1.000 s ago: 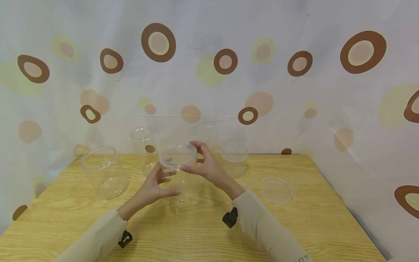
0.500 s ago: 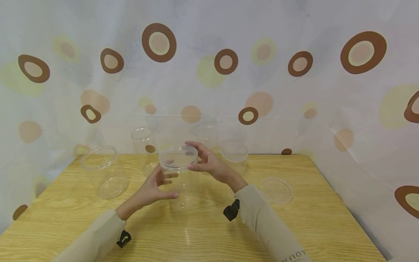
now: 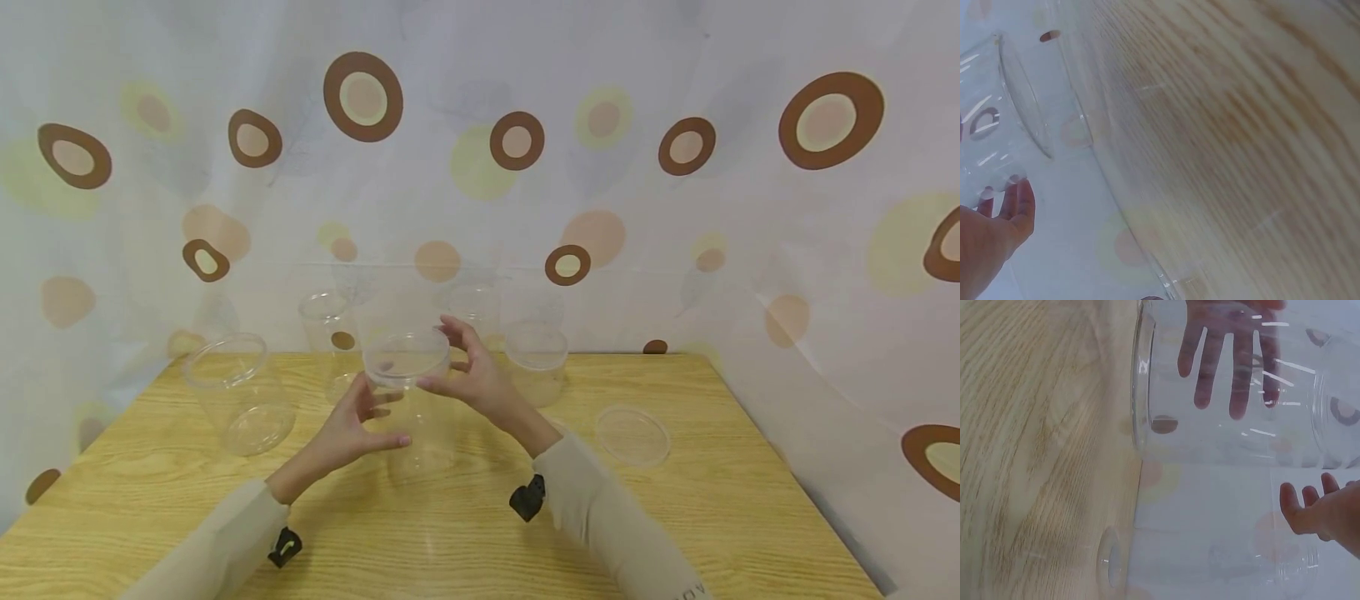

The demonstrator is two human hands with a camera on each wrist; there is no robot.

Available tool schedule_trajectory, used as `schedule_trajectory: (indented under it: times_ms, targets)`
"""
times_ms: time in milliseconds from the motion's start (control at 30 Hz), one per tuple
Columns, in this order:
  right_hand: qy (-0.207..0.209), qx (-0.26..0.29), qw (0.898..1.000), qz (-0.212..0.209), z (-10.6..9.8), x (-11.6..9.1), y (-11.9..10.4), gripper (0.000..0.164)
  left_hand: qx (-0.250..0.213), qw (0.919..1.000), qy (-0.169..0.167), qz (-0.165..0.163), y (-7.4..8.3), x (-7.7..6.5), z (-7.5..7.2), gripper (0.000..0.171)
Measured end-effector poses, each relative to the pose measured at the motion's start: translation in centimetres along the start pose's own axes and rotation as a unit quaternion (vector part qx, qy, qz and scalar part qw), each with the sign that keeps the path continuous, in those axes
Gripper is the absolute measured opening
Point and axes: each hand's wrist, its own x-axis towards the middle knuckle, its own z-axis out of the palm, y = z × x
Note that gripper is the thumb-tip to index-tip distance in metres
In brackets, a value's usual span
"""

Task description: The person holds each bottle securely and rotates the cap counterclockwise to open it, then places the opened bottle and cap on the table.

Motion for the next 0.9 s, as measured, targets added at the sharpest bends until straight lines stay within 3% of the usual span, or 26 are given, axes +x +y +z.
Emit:
schedule_trajectory:
  times_ms: [167,367,533,667,900]
  targets:
    - [0.051,-0.031,0.998,-0.004,1.0,-0.1,-0.1,0.091,0.005,0.9998,0.015,-0.01,0.8,-0.2,0.0,0.092]
    - [0.057,-0.015,0.998,0.038,1.7,-0.1,-0.3,0.09,0.013,0.9997,0.019,-0.008,0.4,-0.1,0.1,0.093]
    - [0.061,-0.023,0.997,0.03,1.9,0.0,-0.3,0.084,0.02,0.9997,0.017,-0.003,-0.1,-0.1,0.1,0.092]
    - [0.041,-0.007,0.999,0.02,1.5,0.1,-0.1,0.086,0.011,0.9999,0.007,0.002,0.0,-0.2,0.1,0.091]
    - [-0.036,0.044,0.998,0.012,0.2,0.2,0.3,0.088,-0.005,1.0,-0.008,0.001,0.1,-0.3,0.0,0.096]
